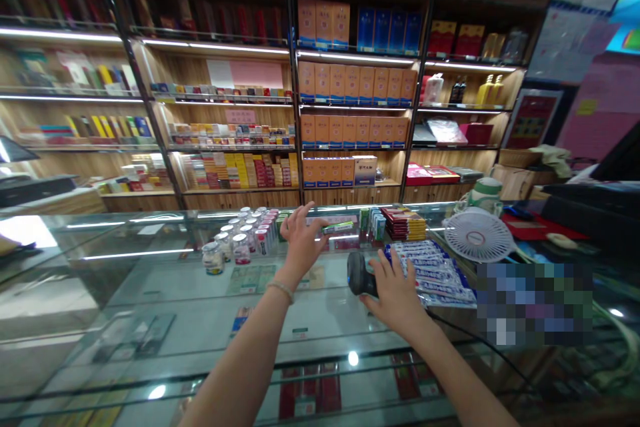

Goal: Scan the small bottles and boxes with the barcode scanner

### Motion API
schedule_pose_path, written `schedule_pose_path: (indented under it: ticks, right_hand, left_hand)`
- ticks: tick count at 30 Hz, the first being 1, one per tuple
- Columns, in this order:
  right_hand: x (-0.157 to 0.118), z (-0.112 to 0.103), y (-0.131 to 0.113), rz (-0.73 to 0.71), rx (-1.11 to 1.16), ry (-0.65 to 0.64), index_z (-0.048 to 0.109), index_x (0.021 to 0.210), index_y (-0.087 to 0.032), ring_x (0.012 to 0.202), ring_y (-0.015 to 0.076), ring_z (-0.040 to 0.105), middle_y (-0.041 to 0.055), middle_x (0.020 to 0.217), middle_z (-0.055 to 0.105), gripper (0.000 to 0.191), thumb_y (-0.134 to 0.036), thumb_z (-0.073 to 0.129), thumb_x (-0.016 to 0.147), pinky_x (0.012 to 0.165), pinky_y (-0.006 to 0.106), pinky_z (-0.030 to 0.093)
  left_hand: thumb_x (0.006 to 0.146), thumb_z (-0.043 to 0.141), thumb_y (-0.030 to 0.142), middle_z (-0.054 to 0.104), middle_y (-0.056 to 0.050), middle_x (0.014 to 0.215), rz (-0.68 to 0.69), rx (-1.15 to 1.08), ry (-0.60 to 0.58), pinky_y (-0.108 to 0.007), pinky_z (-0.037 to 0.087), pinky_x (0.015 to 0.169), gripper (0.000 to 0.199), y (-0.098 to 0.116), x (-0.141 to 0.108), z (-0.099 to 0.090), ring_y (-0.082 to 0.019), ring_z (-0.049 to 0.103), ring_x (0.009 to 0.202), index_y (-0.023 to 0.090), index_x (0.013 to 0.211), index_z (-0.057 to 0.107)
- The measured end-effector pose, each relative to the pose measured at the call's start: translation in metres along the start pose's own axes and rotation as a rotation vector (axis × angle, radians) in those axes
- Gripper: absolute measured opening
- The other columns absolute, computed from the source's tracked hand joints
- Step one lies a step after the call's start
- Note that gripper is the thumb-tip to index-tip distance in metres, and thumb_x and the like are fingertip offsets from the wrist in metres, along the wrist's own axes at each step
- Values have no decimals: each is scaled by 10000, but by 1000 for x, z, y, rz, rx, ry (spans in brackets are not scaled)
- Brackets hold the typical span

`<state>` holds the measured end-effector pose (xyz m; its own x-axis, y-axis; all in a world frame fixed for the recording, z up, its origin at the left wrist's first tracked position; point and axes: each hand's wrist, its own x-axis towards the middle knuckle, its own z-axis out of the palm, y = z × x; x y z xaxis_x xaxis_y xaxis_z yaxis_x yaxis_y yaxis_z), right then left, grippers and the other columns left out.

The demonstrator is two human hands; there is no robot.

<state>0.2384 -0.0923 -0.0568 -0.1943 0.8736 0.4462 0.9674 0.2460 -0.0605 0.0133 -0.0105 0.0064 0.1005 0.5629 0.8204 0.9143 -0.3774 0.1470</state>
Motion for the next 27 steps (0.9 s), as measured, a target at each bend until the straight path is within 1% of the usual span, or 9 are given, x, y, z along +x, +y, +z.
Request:
schedule_pose_path:
  ticks: [6, 9, 12, 14, 16, 18, 21, 23, 27]
  right_hand:
    - [0, -9, -7, -1, -1, 5, 658, 1164, -166, 1493, 414, 220, 170, 1588, 372, 415, -416, 623, 835, 1159, 669, 110]
    - [1, -10, -7, -33, 9, 61, 673, 1087, -172, 1489, 403, 239, 152, 1588, 378, 333, -357, 616, 815, 1160, 667, 131]
    - [0, -17, -5, -40, 77, 148, 673, 1055, -189, 1446, 380, 340, 135, 1556, 434, 299, -303, 604, 787, 1147, 605, 243]
    - [-2, -29, -4, -23, 172, 159, 661, 1084, -202, 1290, 330, 534, 134, 1422, 577, 322, -280, 590, 779, 1043, 485, 406]
    - [-6, -46, -4, 26, 296, 98, 640, 1126, -223, 939, 263, 686, 83, 1079, 736, 334, -293, 561, 809, 805, 363, 490]
    - [-10, -63, -4, 58, 401, 62, 637, 1072, -222, 801, 252, 684, 45, 859, 735, 294, -321, 557, 807, 703, 323, 468]
    - [-14, -82, -6, 35, 599, 64, 606, 1096, -237, 859, 236, 685, 25, 916, 732, 334, -311, 568, 773, 744, 308, 476]
    - [-15, -86, -7, 35, 662, 56, 583, 1147, -252, 880, 226, 684, 14, 961, 729, 398, -291, 570, 752, 760, 304, 480]
    - [-17, -83, -9, 78, 541, 55, 621, 1052, -245, 845, 255, 682, 30, 915, 727, 356, -273, 603, 698, 709, 306, 463]
  left_hand:
    - [782, 773, 317, 479, -70, 1484, -3, 6, -6, -591, 252, 1134, 198, 2, 0, -3, -341, 367, 1386, 303, 975, 731]
    - [787, 769, 309, 476, -63, 1489, -12, 2, -2, -586, 257, 1133, 183, 3, 0, -4, -340, 376, 1377, 304, 967, 735]
    - [795, 758, 301, 480, -61, 1485, -24, -5, 0, -588, 260, 1133, 167, 2, -1, -4, -340, 381, 1373, 303, 961, 737]
    - [799, 752, 286, 481, -62, 1487, -30, -5, 4, -591, 258, 1136, 162, 1, -1, -3, -337, 380, 1376, 301, 960, 735]
    - [802, 749, 279, 480, -61, 1491, -29, 1, 11, -593, 256, 1137, 164, 1, -2, -2, -333, 376, 1383, 305, 963, 734]
    - [803, 750, 285, 484, -58, 1490, -26, 11, 17, -592, 256, 1135, 173, 0, -3, 0, -329, 378, 1384, 314, 973, 735]
    - [792, 765, 298, 491, -59, 1483, -29, 19, 15, -591, 252, 1139, 189, -1, -4, 1, -329, 380, 1382, 316, 978, 735]
    - [783, 775, 300, 488, -60, 1485, -32, 17, 14, -595, 246, 1143, 196, -2, -5, 2, -334, 374, 1387, 311, 974, 735]
    - [774, 788, 347, 496, -55, 1479, -32, 0, 29, -587, 246, 1145, 173, -3, -4, 3, -331, 400, 1371, 305, 936, 740]
